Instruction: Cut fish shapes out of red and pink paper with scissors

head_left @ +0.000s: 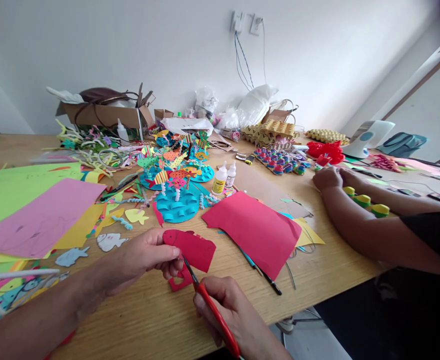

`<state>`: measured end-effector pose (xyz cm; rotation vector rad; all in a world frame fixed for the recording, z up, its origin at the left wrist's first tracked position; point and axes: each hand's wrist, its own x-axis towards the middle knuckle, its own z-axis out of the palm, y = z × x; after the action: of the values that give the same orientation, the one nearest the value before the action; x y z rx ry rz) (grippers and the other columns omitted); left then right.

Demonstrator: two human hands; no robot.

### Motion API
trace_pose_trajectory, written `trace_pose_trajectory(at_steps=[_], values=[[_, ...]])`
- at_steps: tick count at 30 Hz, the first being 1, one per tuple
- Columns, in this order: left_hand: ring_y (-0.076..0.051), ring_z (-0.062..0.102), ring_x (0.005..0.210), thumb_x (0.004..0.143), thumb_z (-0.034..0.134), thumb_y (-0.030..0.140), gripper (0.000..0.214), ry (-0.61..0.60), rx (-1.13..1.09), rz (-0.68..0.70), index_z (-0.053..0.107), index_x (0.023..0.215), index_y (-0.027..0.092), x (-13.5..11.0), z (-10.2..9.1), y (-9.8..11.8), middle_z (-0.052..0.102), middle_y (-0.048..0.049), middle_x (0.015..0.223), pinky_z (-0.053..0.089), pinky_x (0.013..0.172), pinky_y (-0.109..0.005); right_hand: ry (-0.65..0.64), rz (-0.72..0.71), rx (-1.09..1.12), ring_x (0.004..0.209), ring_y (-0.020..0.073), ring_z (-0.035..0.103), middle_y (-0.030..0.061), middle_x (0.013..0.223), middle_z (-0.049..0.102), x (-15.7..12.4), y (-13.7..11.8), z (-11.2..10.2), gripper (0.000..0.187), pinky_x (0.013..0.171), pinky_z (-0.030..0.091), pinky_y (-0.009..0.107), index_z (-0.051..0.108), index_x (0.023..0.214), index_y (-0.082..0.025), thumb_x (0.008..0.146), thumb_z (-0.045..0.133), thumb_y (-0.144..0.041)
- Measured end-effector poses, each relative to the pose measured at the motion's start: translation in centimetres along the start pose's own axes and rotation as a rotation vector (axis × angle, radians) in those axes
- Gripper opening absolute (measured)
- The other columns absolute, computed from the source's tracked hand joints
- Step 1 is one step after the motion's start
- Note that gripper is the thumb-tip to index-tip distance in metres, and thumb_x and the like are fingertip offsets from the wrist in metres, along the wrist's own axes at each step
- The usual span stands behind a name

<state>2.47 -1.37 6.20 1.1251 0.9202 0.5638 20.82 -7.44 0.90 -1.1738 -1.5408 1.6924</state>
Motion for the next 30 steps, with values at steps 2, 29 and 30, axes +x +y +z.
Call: trace_pose_trajectory(at_steps=[2, 29, 30], values=[[-0.011, 0.052, 0.054, 0.070, 0.060, 0.023, 0.011, -0.007, 0.009, -0.015, 0.062, 0.064, 0.015, 0.0, 0.0, 0.1, 0.063, -0.0004, 0.061, 0.041, 0.055, -0.022, 0.019, -0.019, -0.040, 0.045, 0.0052, 0.023, -0.0071, 0.050, 0.027, -0.1, -0.2, -0.1, 0.036, 0.041, 0.016, 0.020, 0.035, 0.056, -0.018, 0.085, 0.050, -0.033], [-0.013, 0.060, 0.062, 0.071, 0.066, 0.022, 0.005, 0.195, -0.254, 0.117, 0.066, 0.071, 0.017, 0.4, -0.1, -1.1, 0.070, -0.0018, 0.068, 0.046, 0.060, -0.023, 0.179, -0.179, 0.033, 0.047, 0.0082, 0.032, -0.0058, 0.051, 0.036, 0.1, 1.0, -0.1, 0.034, 0.045, 0.024, 0.021, 0.042, 0.060, -0.018, 0.080, 0.053, -0.043], [-0.013, 0.060, 0.063, 0.071, 0.066, 0.022, 0.005, 0.207, -0.266, 0.133, 0.066, 0.071, 0.017, 0.4, 0.1, -1.2, 0.070, -0.0020, 0.068, 0.046, 0.060, -0.023, 0.256, -0.214, 0.096, 0.048, 0.0087, 0.035, -0.0053, 0.052, 0.040, 0.2, 1.1, -0.1, 0.034, 0.046, 0.027, 0.021, 0.045, 0.063, -0.017, 0.078, 0.056, -0.046]])
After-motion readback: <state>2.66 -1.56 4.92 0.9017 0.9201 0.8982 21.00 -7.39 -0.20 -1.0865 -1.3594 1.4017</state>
